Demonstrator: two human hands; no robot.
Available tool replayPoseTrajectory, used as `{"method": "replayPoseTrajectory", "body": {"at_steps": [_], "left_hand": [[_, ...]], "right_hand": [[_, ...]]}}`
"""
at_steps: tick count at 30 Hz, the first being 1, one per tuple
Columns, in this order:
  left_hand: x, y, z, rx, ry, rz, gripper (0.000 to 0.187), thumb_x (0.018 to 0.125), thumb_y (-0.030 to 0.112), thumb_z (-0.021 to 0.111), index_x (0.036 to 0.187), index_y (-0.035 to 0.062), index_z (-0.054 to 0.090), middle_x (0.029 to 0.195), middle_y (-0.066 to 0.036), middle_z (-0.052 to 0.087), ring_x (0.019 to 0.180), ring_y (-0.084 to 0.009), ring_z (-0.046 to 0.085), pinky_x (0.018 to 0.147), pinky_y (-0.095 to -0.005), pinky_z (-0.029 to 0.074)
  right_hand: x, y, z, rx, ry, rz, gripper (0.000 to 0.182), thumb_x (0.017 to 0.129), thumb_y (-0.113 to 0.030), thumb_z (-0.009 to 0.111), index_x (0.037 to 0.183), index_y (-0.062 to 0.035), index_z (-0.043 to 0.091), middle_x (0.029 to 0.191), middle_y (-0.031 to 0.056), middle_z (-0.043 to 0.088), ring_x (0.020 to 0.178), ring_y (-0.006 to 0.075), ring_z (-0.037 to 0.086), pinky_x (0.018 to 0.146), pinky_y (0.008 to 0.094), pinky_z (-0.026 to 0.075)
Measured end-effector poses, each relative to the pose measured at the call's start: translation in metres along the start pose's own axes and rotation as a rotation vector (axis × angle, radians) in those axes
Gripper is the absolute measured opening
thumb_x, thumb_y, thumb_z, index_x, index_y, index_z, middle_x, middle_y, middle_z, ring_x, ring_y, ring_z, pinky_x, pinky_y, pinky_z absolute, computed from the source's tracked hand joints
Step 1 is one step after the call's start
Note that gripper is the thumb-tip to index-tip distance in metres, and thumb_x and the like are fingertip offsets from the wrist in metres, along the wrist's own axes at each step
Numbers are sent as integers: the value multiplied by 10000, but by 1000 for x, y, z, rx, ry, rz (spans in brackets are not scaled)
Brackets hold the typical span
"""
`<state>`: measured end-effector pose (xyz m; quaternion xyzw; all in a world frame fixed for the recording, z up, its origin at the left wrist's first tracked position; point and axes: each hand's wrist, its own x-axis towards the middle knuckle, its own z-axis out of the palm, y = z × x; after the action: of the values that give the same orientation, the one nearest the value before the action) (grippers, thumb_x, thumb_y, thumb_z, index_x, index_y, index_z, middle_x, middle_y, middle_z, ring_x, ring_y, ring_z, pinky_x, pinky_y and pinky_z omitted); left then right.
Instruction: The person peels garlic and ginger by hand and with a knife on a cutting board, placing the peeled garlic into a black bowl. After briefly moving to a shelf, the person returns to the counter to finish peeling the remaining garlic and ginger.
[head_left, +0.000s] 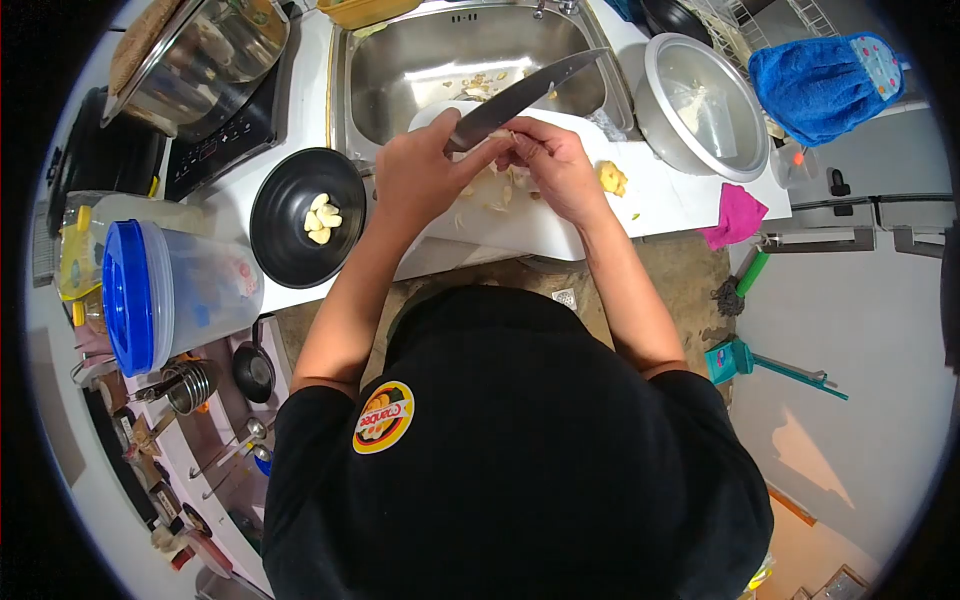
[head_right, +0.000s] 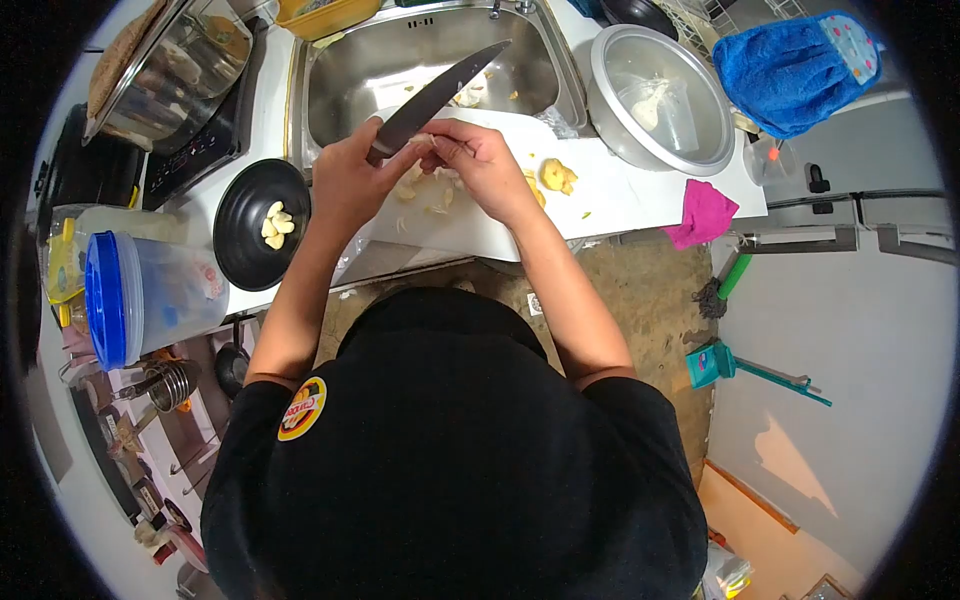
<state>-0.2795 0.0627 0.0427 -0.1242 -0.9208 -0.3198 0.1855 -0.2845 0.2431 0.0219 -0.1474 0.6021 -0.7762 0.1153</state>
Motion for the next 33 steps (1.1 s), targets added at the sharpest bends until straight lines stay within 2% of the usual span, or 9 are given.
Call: {"method": "replayPoseTrajectory", "body": {"at_steps": [6,8,11,12,17,23,27,30,33], "left_hand": [[-1,-5,2,-4,-11,70,496,784,561,671,743,74,583,528,-74,598,499,-278,620,463,-377,466],[-1,-5,1,-79,-47,16,491,794,550,668,769,63,619,543,-83,607,514,-276,625,479,-368,468],[1,0,-4,-224,-139,-135,477,807,527,668,825,51,672,560,-96,615,522,-261,625,498,-353,462],[2,2,-6,-278,-178,-198,473,812,519,668,846,48,689,564,-100,616,522,-254,623,503,-347,459],[-2,2,-2,-352,-177,-214,448,826,490,669,878,47,709,561,-92,608,499,-211,591,508,-325,436],[-6,6,-5,-419,-97,-188,442,827,470,674,866,30,698,553,-103,595,486,-201,579,504,-322,431],[2,8,-19,-292,-171,-348,445,826,460,674,841,15,685,576,-122,607,514,-232,598,525,-343,444],[6,3,-17,-180,-289,-336,473,818,479,668,865,8,666,620,-135,632,563,-263,627,560,-367,465],[-5,-9,0,-240,-254,-183,423,827,420,678,891,3,649,597,-93,602,507,-167,529,516,-328,403]], "right_hand": [[0,-14,-2,-204,-23,17,208,939,-75,548,1084,64,600,917,76,647,774,135,600,735,260,484],[-2,-19,-2,-241,-17,31,212,919,-84,584,1070,63,610,899,69,646,765,123,598,723,248,480],[-7,-20,2,-97,3,-44,246,867,-81,654,1072,51,621,842,47,637,770,105,594,706,238,470],[-7,-20,3,-239,37,-67,247,849,-74,668,1064,41,631,831,47,635,764,108,595,698,238,468],[-9,-28,16,-797,149,-250,195,795,-43,695,986,-7,684,807,60,618,716,133,585,653,245,460],[-5,-10,13,-838,230,-374,165,791,-27,680,954,-12,697,773,70,607,682,156,581,622,282,474],[-6,-5,1,-790,255,-205,172,803,-11,668,974,-12,691,811,60,633,738,119,616,659,267,503],[-11,-4,2,-609,275,-46,203,833,-2,642,1034,1,669,868,45,654,784,89,617,704,243,511],[-10,1,0,-418,263,-2,218,852,-7,632,1069,15,652,879,48,670,779,75,610,711,234,507]]}}
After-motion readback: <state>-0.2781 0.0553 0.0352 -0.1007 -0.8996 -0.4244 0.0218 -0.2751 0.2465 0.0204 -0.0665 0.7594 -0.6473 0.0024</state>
